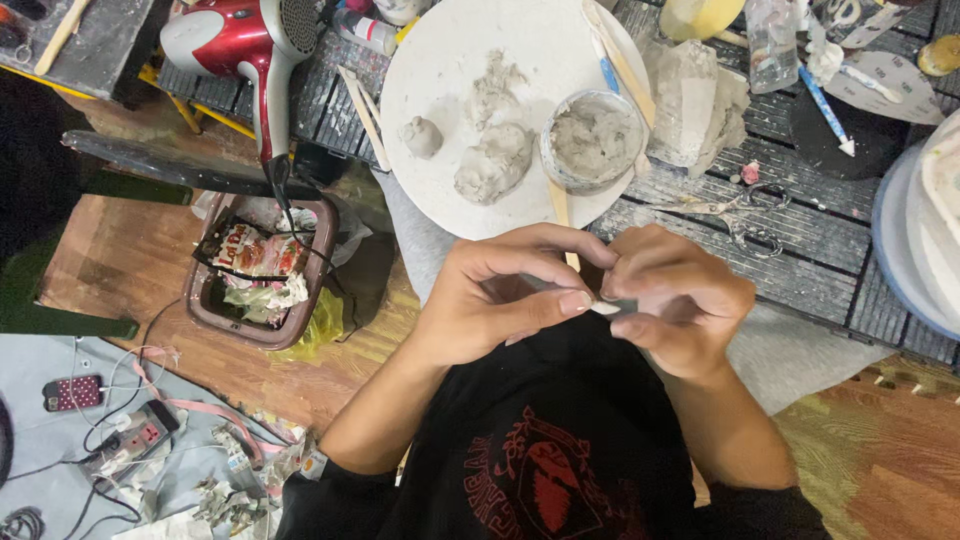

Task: The person shapes a small lump of gray clay into a rounded form using their fingers. They then use a wooden modeling tool to carve and smooth the surface of the clay piece, refining its shape.

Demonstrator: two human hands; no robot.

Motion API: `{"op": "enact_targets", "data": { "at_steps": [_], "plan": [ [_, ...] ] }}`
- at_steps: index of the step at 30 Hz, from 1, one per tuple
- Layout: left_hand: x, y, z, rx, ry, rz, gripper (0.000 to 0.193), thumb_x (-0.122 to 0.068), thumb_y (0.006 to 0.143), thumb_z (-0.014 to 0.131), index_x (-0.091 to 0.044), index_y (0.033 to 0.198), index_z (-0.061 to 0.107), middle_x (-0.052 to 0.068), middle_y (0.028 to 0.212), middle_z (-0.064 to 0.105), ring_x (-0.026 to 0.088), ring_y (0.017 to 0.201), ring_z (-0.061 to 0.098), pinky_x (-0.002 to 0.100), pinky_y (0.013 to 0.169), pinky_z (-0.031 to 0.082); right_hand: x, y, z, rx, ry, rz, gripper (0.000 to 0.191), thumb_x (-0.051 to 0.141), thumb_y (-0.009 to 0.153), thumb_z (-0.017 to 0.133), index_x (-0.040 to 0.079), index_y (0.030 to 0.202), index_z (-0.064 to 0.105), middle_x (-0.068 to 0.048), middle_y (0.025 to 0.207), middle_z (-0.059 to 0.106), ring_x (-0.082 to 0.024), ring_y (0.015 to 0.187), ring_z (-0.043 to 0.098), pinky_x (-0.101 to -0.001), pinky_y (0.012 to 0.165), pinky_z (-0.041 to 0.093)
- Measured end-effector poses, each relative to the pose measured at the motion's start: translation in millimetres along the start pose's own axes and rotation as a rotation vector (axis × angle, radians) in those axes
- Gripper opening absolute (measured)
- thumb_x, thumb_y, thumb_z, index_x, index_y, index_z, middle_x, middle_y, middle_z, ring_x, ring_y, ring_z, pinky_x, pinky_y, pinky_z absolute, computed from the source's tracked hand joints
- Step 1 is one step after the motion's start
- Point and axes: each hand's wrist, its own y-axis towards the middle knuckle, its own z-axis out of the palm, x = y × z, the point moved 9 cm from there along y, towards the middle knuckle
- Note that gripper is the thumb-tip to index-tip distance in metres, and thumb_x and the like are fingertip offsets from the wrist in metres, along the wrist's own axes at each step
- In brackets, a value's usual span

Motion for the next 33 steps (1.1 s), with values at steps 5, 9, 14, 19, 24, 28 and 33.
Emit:
{"op": "enact_targets", "data": {
  "at_steps": [5, 9, 14, 19, 24, 28, 33],
  "plan": [
    [5.4, -6.2, 1.2, -0.084, -0.039, 0.023, 0.011, 0.007, 0.1, 0.071, 0.001, 0.109, 0.075, 0.016, 0.132, 0.065, 0.014, 0.102, 0.068, 0.026, 0.091, 0.059, -13.9, -14.1, 2.7, -0.107, 0.137, 0.059, 0.039, 0.018, 0.086, 0.086, 0.004, 0.118, 0.072, -0.007, 0.104, 0.071, -0.015, 0.087, 0.066, -0.0318, 0.079, 0.055],
    [-0.3, -11.9, 5.3, -0.202, 0.169, 0.125, 0.013, 0.006, 0.096, 0.075, 0.002, 0.108, 0.075, 0.016, 0.138, 0.063, 0.008, 0.083, 0.061, 0.022, 0.078, 0.053, -18.7, -32.1, 14.0, -0.156, 0.318, 0.18, 0.03, 0.007, 0.094, 0.082, 0.008, 0.122, 0.072, -0.008, 0.106, 0.064, -0.017, 0.102, 0.062, -0.0336, 0.093, 0.051],
    [-11.8, -14.9, -0.5, -0.239, 0.211, 0.204, 0.015, 0.006, 0.096, 0.077, 0.002, 0.11, 0.075, 0.014, 0.134, 0.061, 0.008, 0.085, 0.061, 0.021, 0.078, 0.052, -25.9, -30.6, 19.8, -0.161, 0.325, 0.26, 0.018, 0.0, 0.096, 0.076, 0.004, 0.114, 0.072, -0.01, 0.107, 0.062, -0.021, 0.105, 0.061, -0.0363, 0.098, 0.051],
    [-8.2, -17.3, -12.2, -0.232, 0.225, 0.203, 0.017, 0.006, 0.095, 0.077, 0.001, 0.111, 0.075, 0.013, 0.137, 0.061, 0.009, 0.088, 0.062, 0.021, 0.08, 0.054, -31.5, -21.7, 23.6, -0.155, 0.341, 0.219, 0.016, 0.003, 0.1, 0.073, 0.003, 0.116, 0.071, -0.01, 0.106, 0.064, -0.019, 0.099, 0.06, -0.036, 0.094, 0.052],
    [-7.5, -21.1, -69.3, -0.403, 0.561, 0.15, 0.017, -0.001, 0.089, 0.081, -0.007, 0.105, 0.077, 0.01, 0.131, 0.069, 0.01, 0.089, 0.068, 0.024, 0.074, 0.056, -50.3, -31.9, 10.2, -0.237, 0.511, 0.306, 0.016, 0.001, 0.1, 0.068, -0.002, 0.116, 0.071, -0.018, 0.105, 0.071, -0.026, 0.096, 0.067, -0.0385, 0.085, 0.053],
    [-35.4, -28.2, -131.7, -0.574, 1.182, 0.285, 0.051, -0.012, 0.093, 0.085, -0.006, 0.139, 0.063, 0.013, 0.142, 0.058, 0.029, 0.133, 0.053, 0.042, 0.115, 0.047, -67.5, -44.7, 2.2, -0.24, 0.642, 0.373, 0.011, -0.003, 0.101, 0.068, -0.006, 0.111, 0.071, -0.02, 0.103, 0.074, -0.026, 0.09, 0.069, -0.0404, 0.081, 0.054],
    [-9.4, -24.8, -195.5, -0.555, 1.326, 0.147, 0.07, -0.027, 0.087, 0.09, 0.0, 0.143, 0.057, 0.019, 0.151, 0.049, 0.04, 0.142, 0.036, 0.052, 0.122, 0.03, -96.7, -53.4, 24.7, -0.21, 0.703, 0.461, 0.008, -0.002, 0.099, 0.067, -0.007, 0.105, 0.07, -0.02, 0.1, 0.073, -0.027, 0.087, 0.069, -0.0399, 0.072, 0.053]
  ]
}}
